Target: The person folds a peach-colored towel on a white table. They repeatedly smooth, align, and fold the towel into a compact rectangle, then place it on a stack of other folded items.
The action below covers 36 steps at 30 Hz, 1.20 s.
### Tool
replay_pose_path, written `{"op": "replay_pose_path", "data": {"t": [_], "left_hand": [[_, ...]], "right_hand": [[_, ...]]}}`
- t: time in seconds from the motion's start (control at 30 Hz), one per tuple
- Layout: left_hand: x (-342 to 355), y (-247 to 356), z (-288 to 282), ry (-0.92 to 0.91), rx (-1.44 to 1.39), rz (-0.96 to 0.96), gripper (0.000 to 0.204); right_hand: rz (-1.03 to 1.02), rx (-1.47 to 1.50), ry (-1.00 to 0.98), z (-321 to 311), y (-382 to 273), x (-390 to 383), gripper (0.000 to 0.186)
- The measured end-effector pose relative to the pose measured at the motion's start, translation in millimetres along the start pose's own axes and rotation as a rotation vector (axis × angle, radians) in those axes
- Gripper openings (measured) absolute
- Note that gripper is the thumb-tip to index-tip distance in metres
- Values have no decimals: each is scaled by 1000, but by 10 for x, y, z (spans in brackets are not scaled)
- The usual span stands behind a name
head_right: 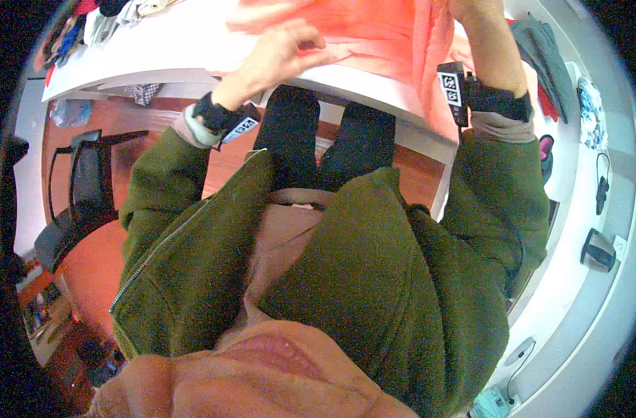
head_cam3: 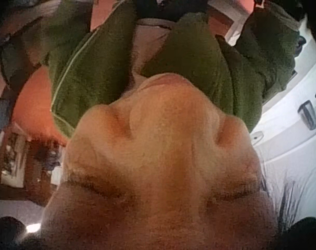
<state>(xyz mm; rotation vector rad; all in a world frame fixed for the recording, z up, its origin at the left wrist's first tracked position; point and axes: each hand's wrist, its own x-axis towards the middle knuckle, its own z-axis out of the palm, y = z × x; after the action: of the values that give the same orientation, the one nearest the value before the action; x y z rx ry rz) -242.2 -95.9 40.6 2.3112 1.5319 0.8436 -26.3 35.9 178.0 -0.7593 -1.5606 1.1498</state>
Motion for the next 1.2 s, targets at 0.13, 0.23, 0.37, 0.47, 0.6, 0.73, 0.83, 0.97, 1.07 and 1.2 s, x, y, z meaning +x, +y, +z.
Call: {"op": "replay_pose_path", "data": {"t": [0.13, 0.23, 0.37, 0.47, 0.6, 0.73, 0.83, 0.97, 1.07, 1.2], "left_hand": [[0, -59, 335, 140, 312, 234, 31], [77, -38, 204, 117, 184, 197, 29], [99, 119, -17, -108, -375, -39, 26], [140, 188, 59, -251, -220, 121, 32], [525, 69, 356, -37, -323, 134, 40], [1079, -242, 234, 44, -555, -4, 30], [1246, -291, 17, 73, -731, -91, 32], [1256, -205, -232, 90, -786, -129, 35], [1239, -183, -336, 101, -791, -144, 37], [1163, -195, -381, 79, -652, -163, 41]], "right_hand": [[-110, 73, -30, -218, -10, 271, 39], [-23, 452, -157, -233, 5, 365, 34], [-25, 134, -84, -181, -137, 165, 29], [22, 144, -76, 25, -297, 37, 29], [107, 99, -78, 235, -460, -110, 32], [-97, -13, -302, 147, -549, -146, 29], [-221, -273, -396, 92, -488, -149, 25], [-226, 250, -686, 424, -61, -326, 31], [-128, -105, -529, 520, 102, -612, 46], [-38, -131, -430, 531, 115, -593, 41]]}}
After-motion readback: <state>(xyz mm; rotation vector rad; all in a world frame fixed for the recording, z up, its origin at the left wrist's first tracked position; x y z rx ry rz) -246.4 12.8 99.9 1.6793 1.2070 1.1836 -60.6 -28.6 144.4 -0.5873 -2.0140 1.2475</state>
